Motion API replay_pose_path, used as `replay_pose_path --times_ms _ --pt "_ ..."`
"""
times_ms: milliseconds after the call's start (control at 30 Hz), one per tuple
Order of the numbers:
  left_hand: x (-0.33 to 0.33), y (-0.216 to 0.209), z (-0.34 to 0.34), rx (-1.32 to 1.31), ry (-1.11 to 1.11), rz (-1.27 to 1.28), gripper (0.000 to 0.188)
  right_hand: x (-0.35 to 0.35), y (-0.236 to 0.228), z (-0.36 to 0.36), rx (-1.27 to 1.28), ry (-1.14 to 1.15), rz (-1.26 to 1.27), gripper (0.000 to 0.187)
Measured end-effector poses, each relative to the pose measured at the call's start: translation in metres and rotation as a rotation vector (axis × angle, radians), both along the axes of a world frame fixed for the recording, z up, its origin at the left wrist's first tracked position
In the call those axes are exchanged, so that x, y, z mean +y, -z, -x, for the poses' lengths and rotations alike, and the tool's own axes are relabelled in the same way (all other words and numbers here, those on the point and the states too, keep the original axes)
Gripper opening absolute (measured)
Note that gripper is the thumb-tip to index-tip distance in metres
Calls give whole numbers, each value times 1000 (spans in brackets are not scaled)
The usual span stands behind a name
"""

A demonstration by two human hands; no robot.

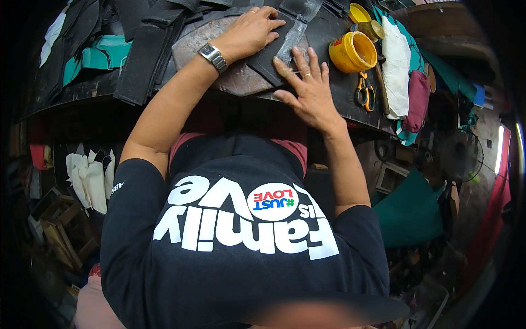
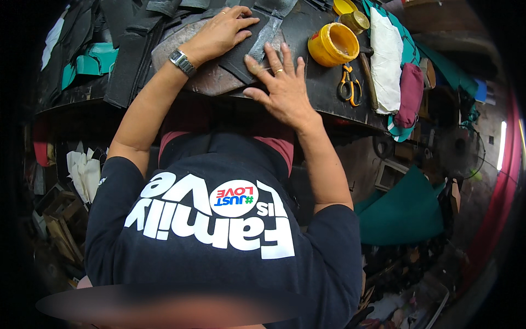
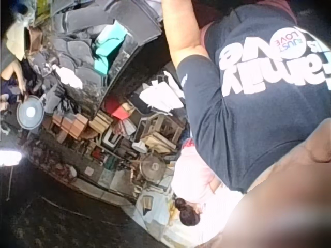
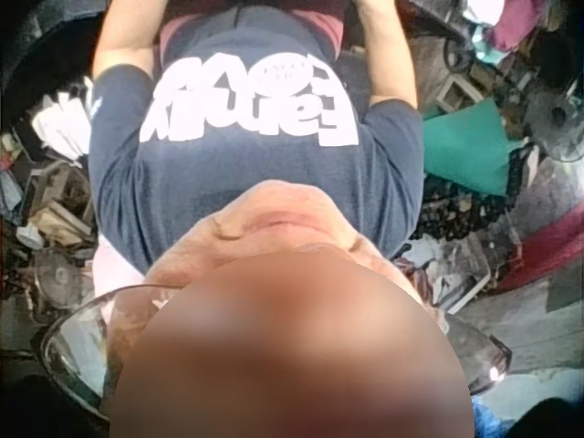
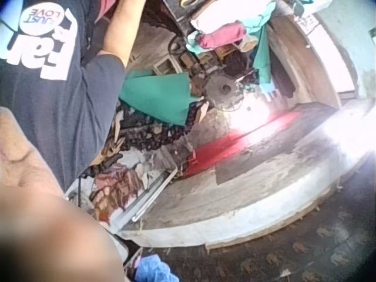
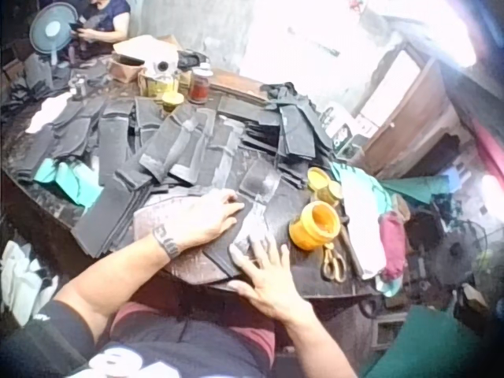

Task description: The person gathers black rubber strips on a workbench, retrieves a metal can and a yellow tub, then repeatedly applies a substance from the tub to individual rubber pieces using a small tool. The treated pieces are set aside on the bench.

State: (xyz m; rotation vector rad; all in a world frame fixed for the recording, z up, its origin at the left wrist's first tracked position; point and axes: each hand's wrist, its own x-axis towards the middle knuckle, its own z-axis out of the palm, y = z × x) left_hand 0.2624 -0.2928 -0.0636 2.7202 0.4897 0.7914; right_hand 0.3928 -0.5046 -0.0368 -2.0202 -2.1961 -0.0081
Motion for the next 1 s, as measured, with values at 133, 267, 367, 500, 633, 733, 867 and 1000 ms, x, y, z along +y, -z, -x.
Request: replay_pose_path --times_ms 133,267,367,500,633,733,867,1000 --pt "-3 -5 4 -91 -4 -4 41 -17 -7 19 95 20 44 61" --pt "1 -18 17 -7 145 154 31 -24 -19 14 271 -9 9 45" --pt "0 -21 27 41 231 179 35 -24 -22 12 570 -1 -61 31" --pt "-8 -23 29 24 196 198 36 -25 -18 32 614 163 -291 33" --pt "-15 -38 23 108 138 228 36 -25 -9 70 71 203 -146 59" --pt "-12 -50 27 211 124 323 32 -19 -4 90 -111 264 -114 63" --pt "-7 -45 21 186 124 307 34 -2 -4 95 -225 214 -83 60" --pt "6 -33 6 175 142 316 36 15 -3 100 -264 127 -87 58"
